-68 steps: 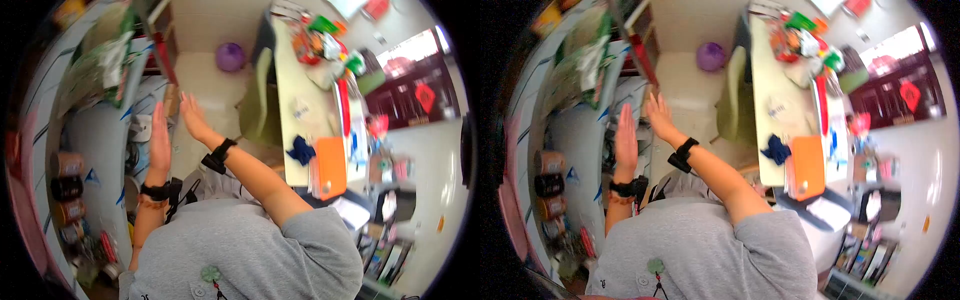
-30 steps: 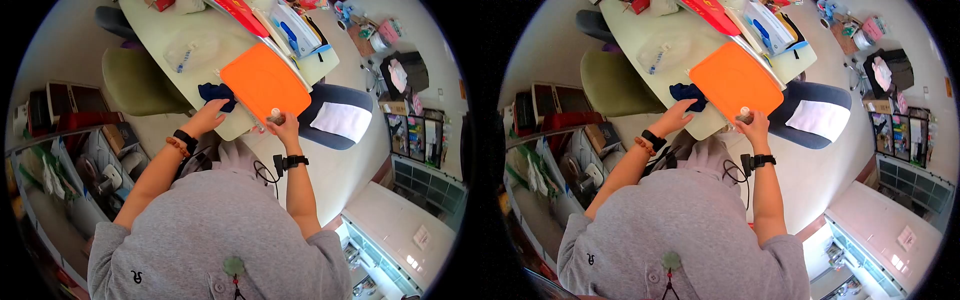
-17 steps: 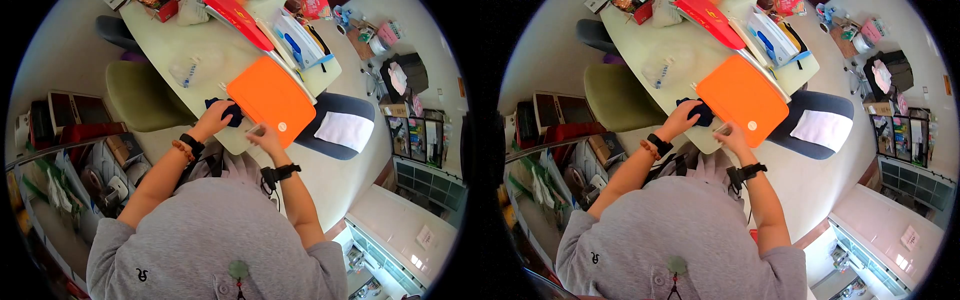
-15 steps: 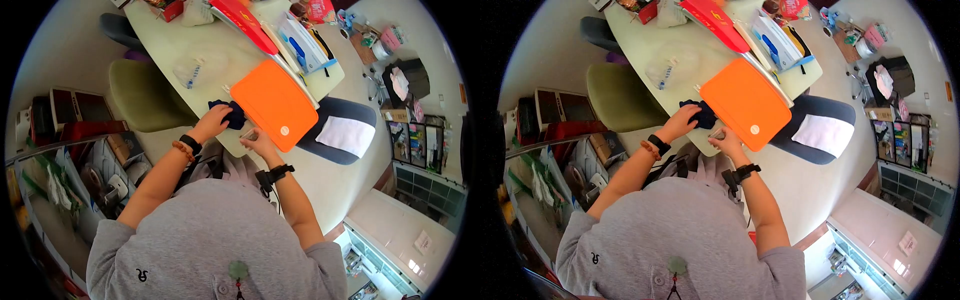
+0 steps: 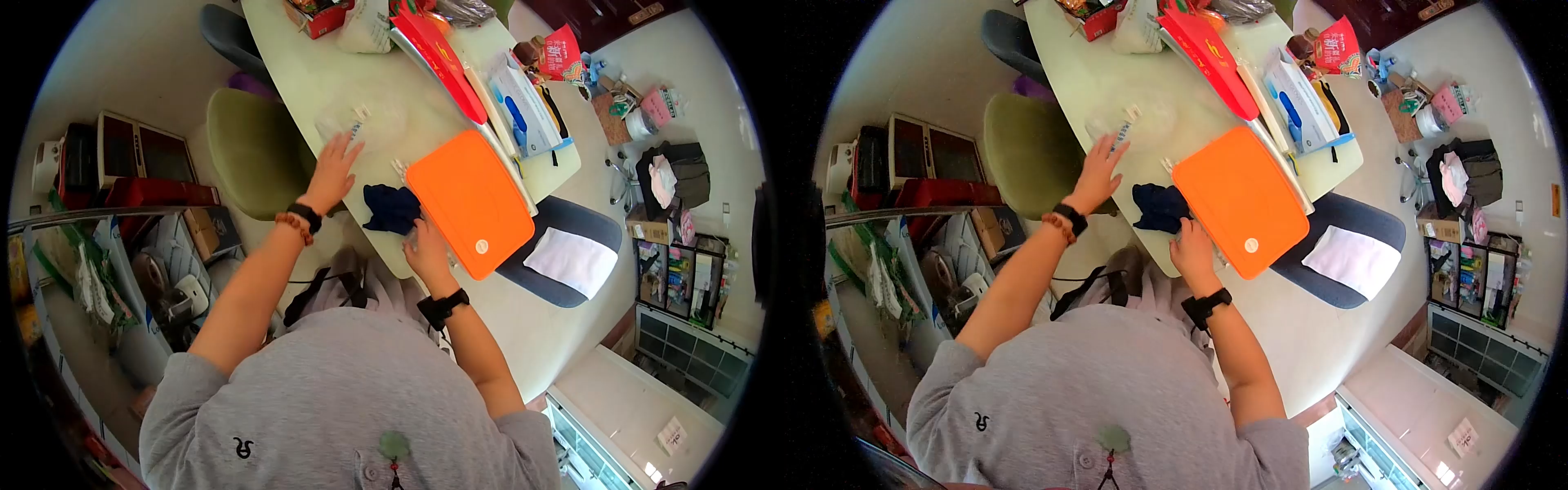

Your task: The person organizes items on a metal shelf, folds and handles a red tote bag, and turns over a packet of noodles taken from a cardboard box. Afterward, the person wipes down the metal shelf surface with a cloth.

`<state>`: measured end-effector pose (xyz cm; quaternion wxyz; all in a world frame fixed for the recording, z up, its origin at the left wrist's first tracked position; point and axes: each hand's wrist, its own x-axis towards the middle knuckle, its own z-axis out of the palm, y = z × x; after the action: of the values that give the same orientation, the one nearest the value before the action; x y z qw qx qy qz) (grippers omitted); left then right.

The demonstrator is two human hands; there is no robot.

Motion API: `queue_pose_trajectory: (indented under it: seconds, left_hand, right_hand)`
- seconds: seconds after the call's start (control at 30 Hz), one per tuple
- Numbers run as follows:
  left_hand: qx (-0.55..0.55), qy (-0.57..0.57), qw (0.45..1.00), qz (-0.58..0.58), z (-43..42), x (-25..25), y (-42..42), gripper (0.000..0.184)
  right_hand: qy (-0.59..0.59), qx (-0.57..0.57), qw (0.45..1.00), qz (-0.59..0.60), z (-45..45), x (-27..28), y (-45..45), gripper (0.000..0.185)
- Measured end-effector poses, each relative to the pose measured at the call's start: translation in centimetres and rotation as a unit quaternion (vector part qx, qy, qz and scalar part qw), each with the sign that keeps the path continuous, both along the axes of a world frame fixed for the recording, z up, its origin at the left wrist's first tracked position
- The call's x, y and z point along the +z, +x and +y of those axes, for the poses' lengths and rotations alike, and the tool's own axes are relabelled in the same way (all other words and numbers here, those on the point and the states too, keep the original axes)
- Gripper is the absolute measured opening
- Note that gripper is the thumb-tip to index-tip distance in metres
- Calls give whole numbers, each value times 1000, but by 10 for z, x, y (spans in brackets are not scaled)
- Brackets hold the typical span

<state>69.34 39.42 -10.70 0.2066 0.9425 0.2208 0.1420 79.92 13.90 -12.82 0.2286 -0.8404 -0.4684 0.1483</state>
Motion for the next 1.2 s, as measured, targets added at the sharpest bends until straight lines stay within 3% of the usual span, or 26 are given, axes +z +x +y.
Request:
queue_pose_trajectory:
  seconds: [0.13,0.23,0.3,0.33,0.37,0.43,0.47,0.53,0.63,0.77,0.8,0.9,0.97,1.03,1.1,1.2]
  left_hand:
    - [-26,129,983,132,40,-32,12,57]
    - [-26,91,969,227,53,-53,4,45]
    - [1,69,974,214,60,-61,-4,40]
    - [14,58,976,208,62,-63,-8,38]
    - [25,56,979,193,61,-64,-12,39]
    - [44,55,984,162,58,-61,-16,40]
    - [36,72,988,136,56,-59,-14,40]
    - [18,105,991,81,49,-51,-9,39]
    - [-18,42,999,26,31,-27,6,41]
    - [-76,-91,991,-56,0,-33,24,45]
    - [-88,-114,988,-59,-8,-31,28,46]
    - [-118,-185,975,-39,-18,-31,33,49]
    - [-129,-171,976,-31,-19,-26,33,50]
    - [-107,-152,982,-31,-20,-22,31,51]
    - [-94,-150,984,-26,-23,-19,26,52]
    - [-89,-158,983,-31,-29,-6,22,53]
  right_hand:
    - [54,-40,995,70,14,0,11,43]
    - [43,-203,947,245,13,13,31,37]
    - [82,-282,943,158,-11,41,48,34]
    - [126,-302,944,-30,-30,31,62,32]
    - [166,-311,911,-215,-53,13,77,30]
    - [141,-448,862,-190,-96,-9,100,32]
    - [165,-504,848,-2,-114,-22,112,34]
    - [197,-554,721,366,-136,-35,124,39]
    - [277,-498,658,492,-130,-29,116,43]
    - [193,-486,725,448,-113,-11,107,47]
    - [198,-447,740,462,-118,-32,109,50]
    - [49,-439,788,430,-109,-31,110,54]
    - [57,-395,908,128,-93,-14,117,59]
    - [59,-310,931,-184,-65,12,127,64]
    - [171,-193,958,-129,-19,36,149,65]
    - [144,-106,978,-107,68,70,175,62]
